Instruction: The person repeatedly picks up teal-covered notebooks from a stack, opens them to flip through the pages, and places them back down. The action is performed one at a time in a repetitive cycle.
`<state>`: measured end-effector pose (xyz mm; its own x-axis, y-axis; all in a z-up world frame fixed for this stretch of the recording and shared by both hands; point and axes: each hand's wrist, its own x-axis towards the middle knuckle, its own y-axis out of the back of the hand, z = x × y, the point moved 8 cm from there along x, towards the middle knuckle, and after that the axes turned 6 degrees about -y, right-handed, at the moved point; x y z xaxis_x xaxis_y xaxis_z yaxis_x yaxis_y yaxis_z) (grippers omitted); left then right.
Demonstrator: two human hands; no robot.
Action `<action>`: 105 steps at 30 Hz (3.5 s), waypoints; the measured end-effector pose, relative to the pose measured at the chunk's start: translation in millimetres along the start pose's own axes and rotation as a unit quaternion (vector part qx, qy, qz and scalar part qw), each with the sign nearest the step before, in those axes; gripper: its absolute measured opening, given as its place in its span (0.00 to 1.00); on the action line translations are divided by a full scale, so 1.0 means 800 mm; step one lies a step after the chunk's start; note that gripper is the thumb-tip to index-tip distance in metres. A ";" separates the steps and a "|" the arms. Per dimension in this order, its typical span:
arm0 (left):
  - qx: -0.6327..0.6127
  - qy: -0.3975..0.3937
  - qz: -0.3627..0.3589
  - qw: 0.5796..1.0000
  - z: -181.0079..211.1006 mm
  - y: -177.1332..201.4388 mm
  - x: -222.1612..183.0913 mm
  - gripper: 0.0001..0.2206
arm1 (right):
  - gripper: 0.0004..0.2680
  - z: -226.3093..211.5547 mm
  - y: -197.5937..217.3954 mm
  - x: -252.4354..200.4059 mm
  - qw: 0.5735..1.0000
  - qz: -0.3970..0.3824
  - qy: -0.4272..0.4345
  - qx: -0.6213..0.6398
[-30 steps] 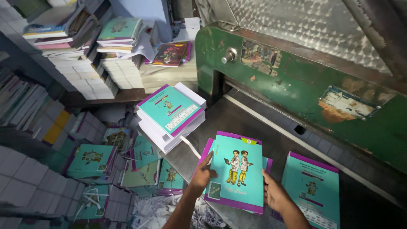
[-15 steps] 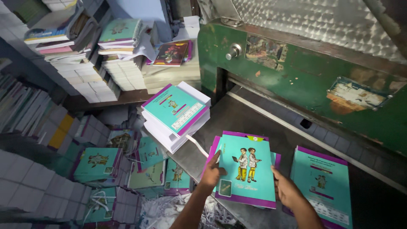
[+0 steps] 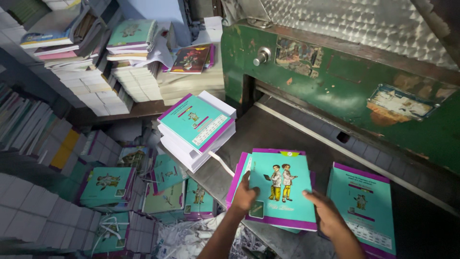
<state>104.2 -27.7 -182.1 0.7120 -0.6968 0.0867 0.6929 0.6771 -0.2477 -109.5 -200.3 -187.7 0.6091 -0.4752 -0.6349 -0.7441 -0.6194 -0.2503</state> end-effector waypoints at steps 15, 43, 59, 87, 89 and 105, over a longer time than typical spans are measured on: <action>0.168 0.086 -0.043 0.981 0.180 -0.123 -0.050 0.21 | 0.20 -0.106 -0.087 -0.105 0.968 -0.008 0.205 -0.141; -0.006 0.076 0.025 0.997 0.205 -0.092 -0.058 0.16 | 0.15 -0.096 -0.141 -0.124 0.978 -0.042 0.150 -0.137; -0.043 0.092 0.017 0.995 0.187 -0.093 -0.056 0.17 | 0.16 -0.111 -0.134 -0.142 0.965 -0.013 0.179 -0.192; 0.195 -0.078 0.071 0.975 0.191 0.023 -0.040 0.13 | 0.19 -0.076 0.015 -0.069 0.978 0.105 0.087 -0.157; 0.191 -0.057 0.077 0.977 0.189 0.036 -0.044 0.13 | 0.15 -0.072 0.017 -0.067 0.980 0.075 0.102 -0.156; 0.270 -0.021 0.139 0.952 0.132 0.130 -0.050 0.11 | 0.14 -0.035 0.059 -0.037 0.983 0.073 0.053 -0.161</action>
<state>159.8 95.4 -109.7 0.8731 -0.4697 0.1308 0.4255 0.8650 0.2658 -154.6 -232.9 -160.2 0.5405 -0.6258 -0.5624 -0.7110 -0.6971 0.0923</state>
